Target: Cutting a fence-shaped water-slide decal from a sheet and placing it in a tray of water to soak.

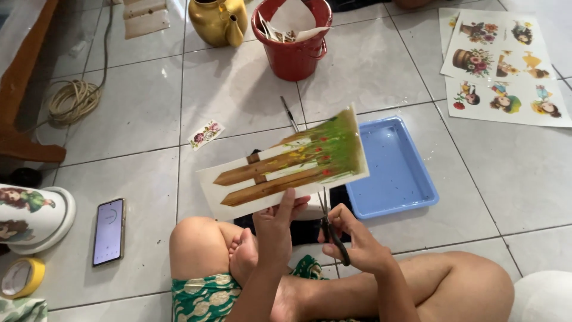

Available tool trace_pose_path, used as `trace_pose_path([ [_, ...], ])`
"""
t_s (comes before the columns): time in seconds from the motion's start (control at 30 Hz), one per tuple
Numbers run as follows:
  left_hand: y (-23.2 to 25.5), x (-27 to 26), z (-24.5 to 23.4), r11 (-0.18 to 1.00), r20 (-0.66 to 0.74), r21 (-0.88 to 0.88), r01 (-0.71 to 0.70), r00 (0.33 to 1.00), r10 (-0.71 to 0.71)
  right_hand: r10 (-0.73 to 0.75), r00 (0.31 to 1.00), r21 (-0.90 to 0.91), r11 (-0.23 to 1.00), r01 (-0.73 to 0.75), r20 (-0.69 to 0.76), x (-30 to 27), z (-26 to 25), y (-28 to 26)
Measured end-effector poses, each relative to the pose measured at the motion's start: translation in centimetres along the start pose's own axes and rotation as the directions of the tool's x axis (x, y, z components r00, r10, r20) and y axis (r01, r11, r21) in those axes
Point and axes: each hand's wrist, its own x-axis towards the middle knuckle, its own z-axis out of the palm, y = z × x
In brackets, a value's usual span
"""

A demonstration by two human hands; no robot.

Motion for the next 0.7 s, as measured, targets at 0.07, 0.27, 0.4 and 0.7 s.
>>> trace_pose_path([
  [0.07,0.0,-0.6,0.6,0.994,0.002,0.086,0.066,0.998,-0.066,-0.052,0.999,0.003,0.999,0.052,0.001,0.0,0.0,0.3],
  [0.27,-1.3,-0.7,0.9,0.985,0.041,0.17,-0.018,0.999,0.011,0.017,0.987,0.093,0.996,-0.002,-0.162,-0.3,-0.4,1.3],
  [0.4,-1.7,-0.5,0.7,0.991,0.097,0.109,-0.074,0.993,0.063,0.059,0.981,0.066,0.997,-0.048,-0.184,-0.5,-0.7,0.6],
  [0.7,-2.2,-0.5,0.4,0.992,0.103,0.098,-0.079,0.992,0.069,-0.01,0.986,0.056,0.998,0.019,-0.169,-0.1,-0.2,1.0],
])
